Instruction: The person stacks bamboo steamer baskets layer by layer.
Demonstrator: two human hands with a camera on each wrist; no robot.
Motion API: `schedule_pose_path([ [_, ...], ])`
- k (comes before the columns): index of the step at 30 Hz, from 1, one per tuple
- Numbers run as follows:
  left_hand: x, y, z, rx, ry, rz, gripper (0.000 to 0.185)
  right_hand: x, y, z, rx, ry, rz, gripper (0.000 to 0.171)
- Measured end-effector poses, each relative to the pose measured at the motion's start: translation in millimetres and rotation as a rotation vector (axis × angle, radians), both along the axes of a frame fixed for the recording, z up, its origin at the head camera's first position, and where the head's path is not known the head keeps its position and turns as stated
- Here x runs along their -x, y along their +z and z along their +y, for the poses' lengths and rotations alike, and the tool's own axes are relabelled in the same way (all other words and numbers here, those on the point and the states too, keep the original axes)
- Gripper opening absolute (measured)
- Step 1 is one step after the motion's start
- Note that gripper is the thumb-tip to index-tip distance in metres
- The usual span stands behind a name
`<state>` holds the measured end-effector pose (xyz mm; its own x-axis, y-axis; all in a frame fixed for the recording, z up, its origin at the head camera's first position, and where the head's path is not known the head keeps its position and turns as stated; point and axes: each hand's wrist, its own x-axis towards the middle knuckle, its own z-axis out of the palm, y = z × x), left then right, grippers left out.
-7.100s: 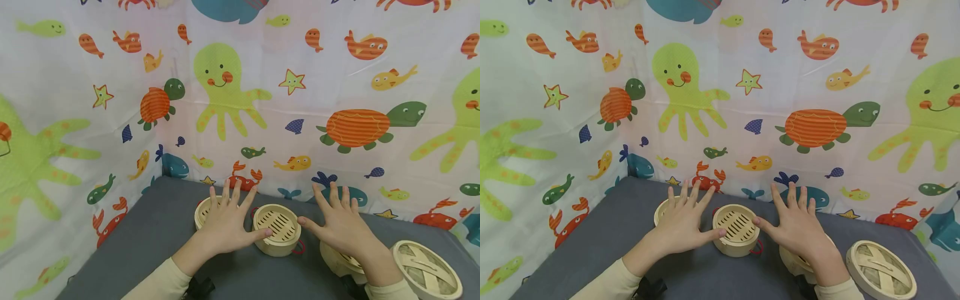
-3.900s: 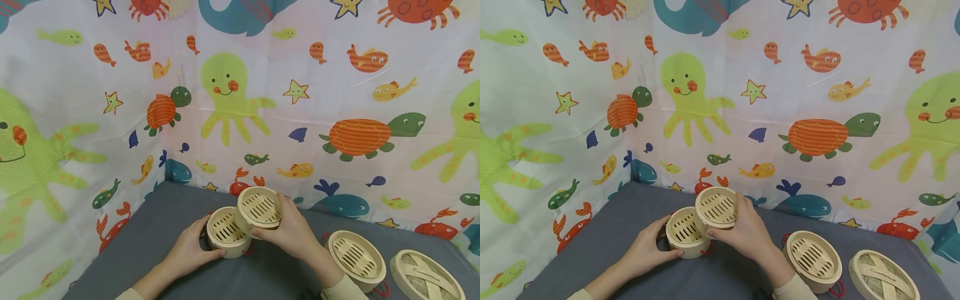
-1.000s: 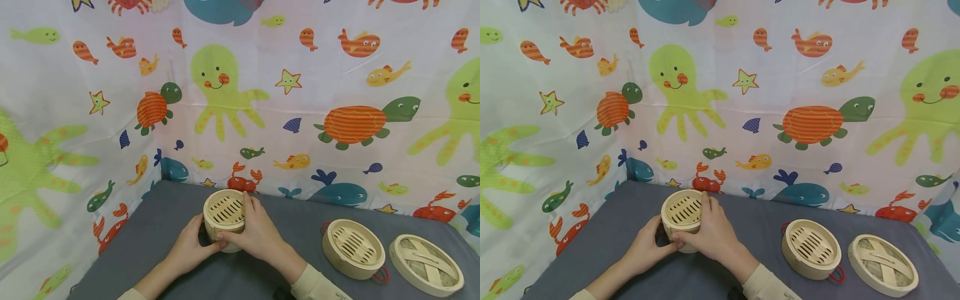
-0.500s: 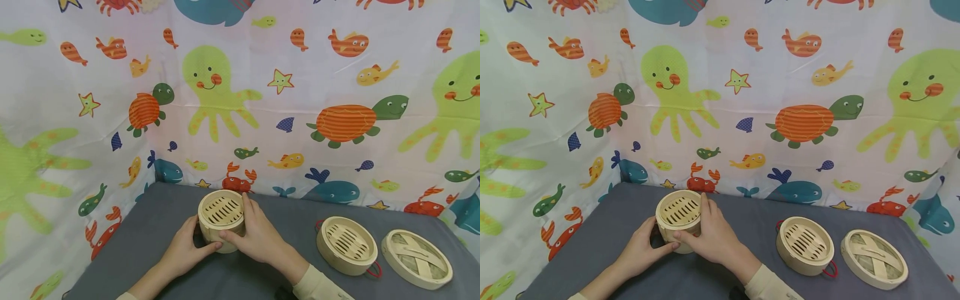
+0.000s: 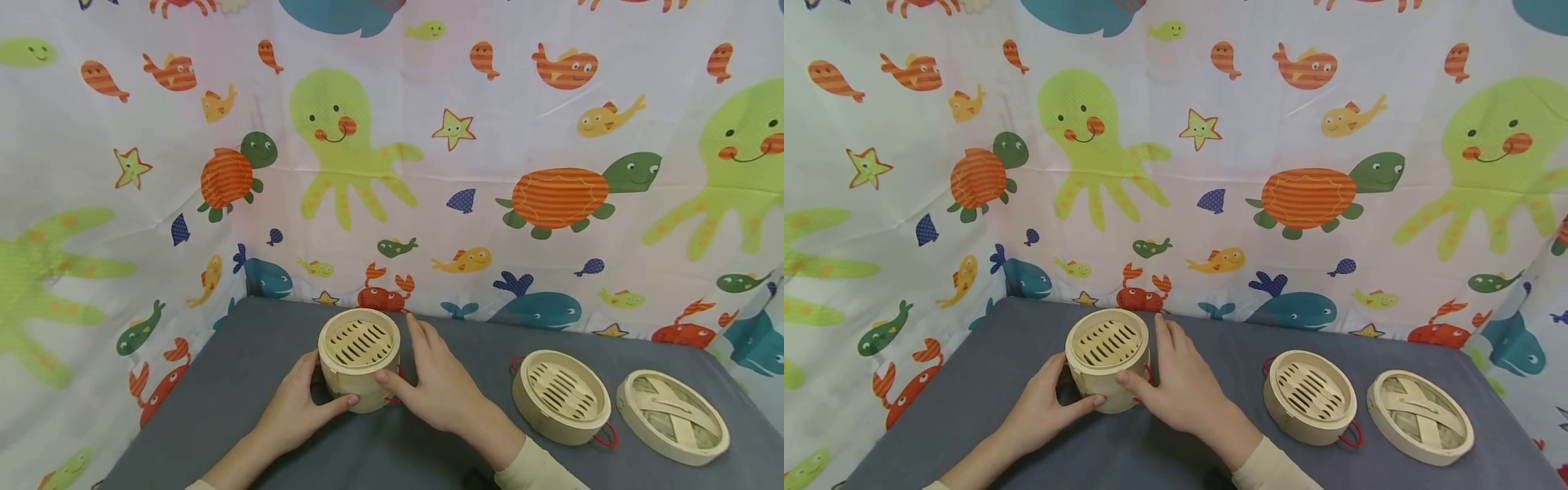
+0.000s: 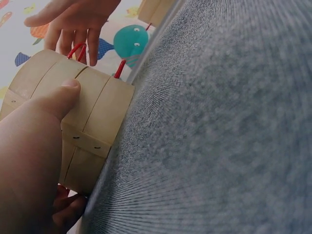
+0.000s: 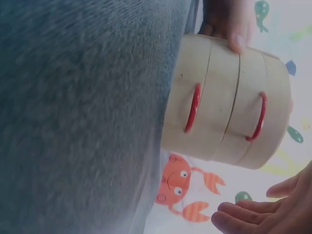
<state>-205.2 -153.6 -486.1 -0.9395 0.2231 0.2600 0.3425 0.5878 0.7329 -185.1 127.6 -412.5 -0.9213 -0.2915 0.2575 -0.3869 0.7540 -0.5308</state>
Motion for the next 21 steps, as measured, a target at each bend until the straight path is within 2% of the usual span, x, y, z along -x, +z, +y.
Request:
schedule_pose_path([
  [5, -1.2, -0.3, -3.0, -0.004, 0.005, -0.017, 0.109, -3.7, -1.0, 11.6, -0.023, -0.024, -0.011, 0.113],
  [14, -2.8, -1.9, -0.6, -0.033, 0.000, -0.066, 0.108, -8.7, 1.8, 40.9, -0.066, -0.076, 0.047, 0.109],
  [21, -0.5, 1.3, 0.3, -0.042, -0.007, -0.064, 0.107, -16.1, -2.3, 68.3, -0.113, -0.130, 0.061, 0.109],
])
